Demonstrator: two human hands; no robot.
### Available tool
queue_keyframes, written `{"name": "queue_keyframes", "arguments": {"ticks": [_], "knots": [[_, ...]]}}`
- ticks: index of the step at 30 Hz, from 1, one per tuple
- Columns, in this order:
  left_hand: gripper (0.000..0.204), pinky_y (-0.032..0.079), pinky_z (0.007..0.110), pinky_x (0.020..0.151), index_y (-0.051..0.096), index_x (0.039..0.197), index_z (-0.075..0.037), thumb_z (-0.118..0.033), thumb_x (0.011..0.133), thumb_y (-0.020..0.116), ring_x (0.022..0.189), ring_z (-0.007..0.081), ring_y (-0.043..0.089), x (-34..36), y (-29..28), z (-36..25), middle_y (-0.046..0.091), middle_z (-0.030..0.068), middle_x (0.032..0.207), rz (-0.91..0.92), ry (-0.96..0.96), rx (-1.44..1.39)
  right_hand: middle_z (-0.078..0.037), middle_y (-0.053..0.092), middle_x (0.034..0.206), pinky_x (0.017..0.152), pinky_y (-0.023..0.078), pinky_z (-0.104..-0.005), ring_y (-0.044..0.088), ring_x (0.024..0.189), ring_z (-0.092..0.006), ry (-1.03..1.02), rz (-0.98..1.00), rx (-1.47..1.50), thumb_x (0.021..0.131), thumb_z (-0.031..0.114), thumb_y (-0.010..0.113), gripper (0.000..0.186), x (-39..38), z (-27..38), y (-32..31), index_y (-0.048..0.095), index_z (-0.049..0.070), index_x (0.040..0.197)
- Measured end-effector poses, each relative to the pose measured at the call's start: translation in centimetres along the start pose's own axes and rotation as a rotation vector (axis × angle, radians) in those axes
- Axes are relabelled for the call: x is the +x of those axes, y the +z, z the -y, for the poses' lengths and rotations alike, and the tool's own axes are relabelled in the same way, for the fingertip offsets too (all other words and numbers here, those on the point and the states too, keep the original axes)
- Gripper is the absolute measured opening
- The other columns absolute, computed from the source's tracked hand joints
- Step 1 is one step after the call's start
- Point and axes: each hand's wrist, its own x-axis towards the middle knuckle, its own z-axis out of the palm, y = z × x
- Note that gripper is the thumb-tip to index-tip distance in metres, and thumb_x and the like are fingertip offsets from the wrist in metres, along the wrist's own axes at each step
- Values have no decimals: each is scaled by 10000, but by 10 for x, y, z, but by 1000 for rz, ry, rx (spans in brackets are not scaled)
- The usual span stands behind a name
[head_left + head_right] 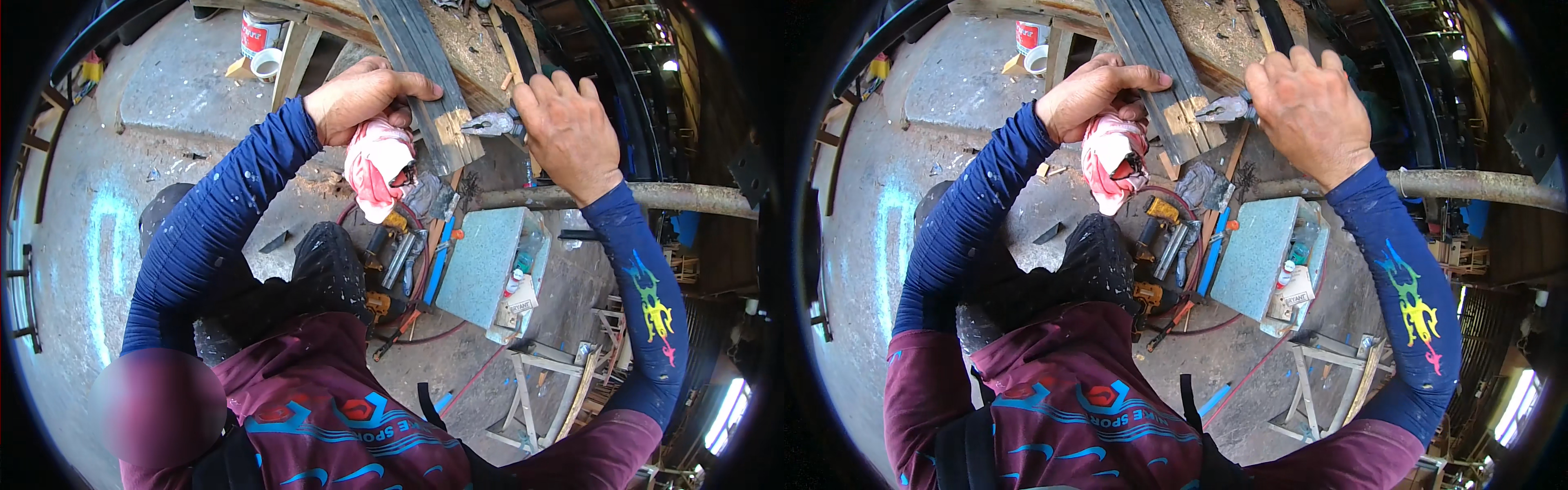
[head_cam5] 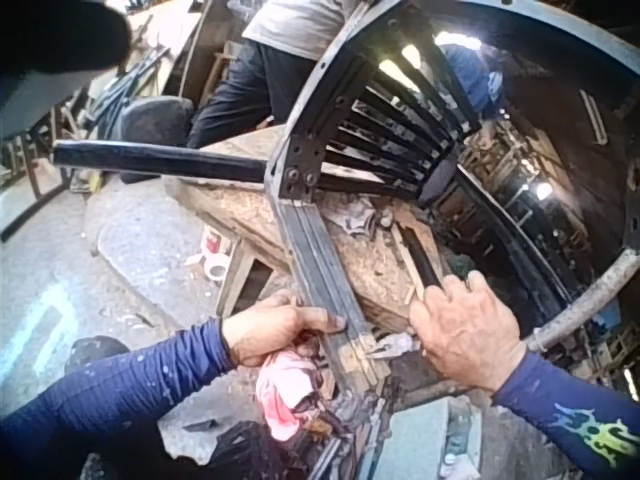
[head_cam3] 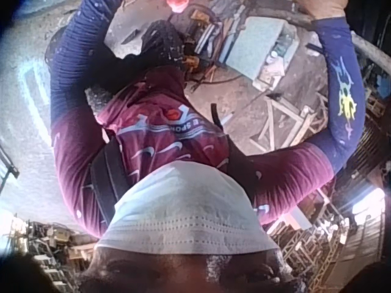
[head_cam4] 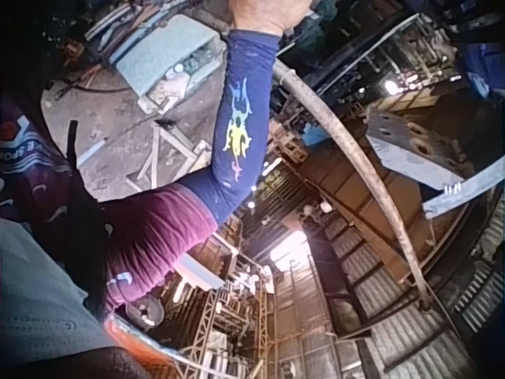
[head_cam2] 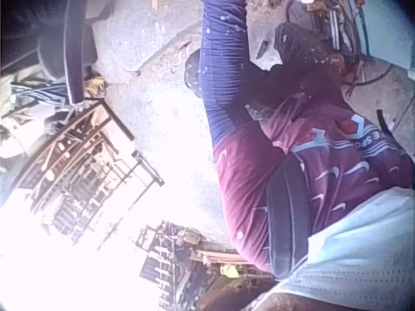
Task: Repairing a metal and wood chair frame using a hammer, pliers, and power drill.
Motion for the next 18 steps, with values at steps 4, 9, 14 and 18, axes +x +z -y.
{"name": "queue_keyframes", "arguments": {"ticks": [4,9,14,18], "knots": [[225,464,220,451,677,983,30,-152,870,745,488,68,510,-2,5,-1,653,48,746,-47,12,6,-47,587,879,736,452,-402,608,887,-237,145,-12,192,755,145,688,211,-16,13,18,581,109,932],[205,463,210,468,674,965,25,-137,863,746,527,66,520,-2,4,-2,660,50,809,-21,10,-14,-67,623,869,708,465,-417,630,862,-271,307,-9,395,726,107,693,241,-31,31,43,568,105,932],[174,429,205,464,679,945,14,-134,873,735,518,68,492,-2,2,-2,654,46,813,-11,17,-26,-188,666,836,733,512,-523,665,839,-402,478,50,721,723,39,655,140,-31,48,42,563,28,827],[212,463,224,471,673,988,26,-149,883,729,525,70,509,0,2,-2,668,59,826,34,9,0,-212,684,866,781,535,-507,676,879,-410,541,213,797,714,71,687,177,-35,47,30,568,21,834]]}}
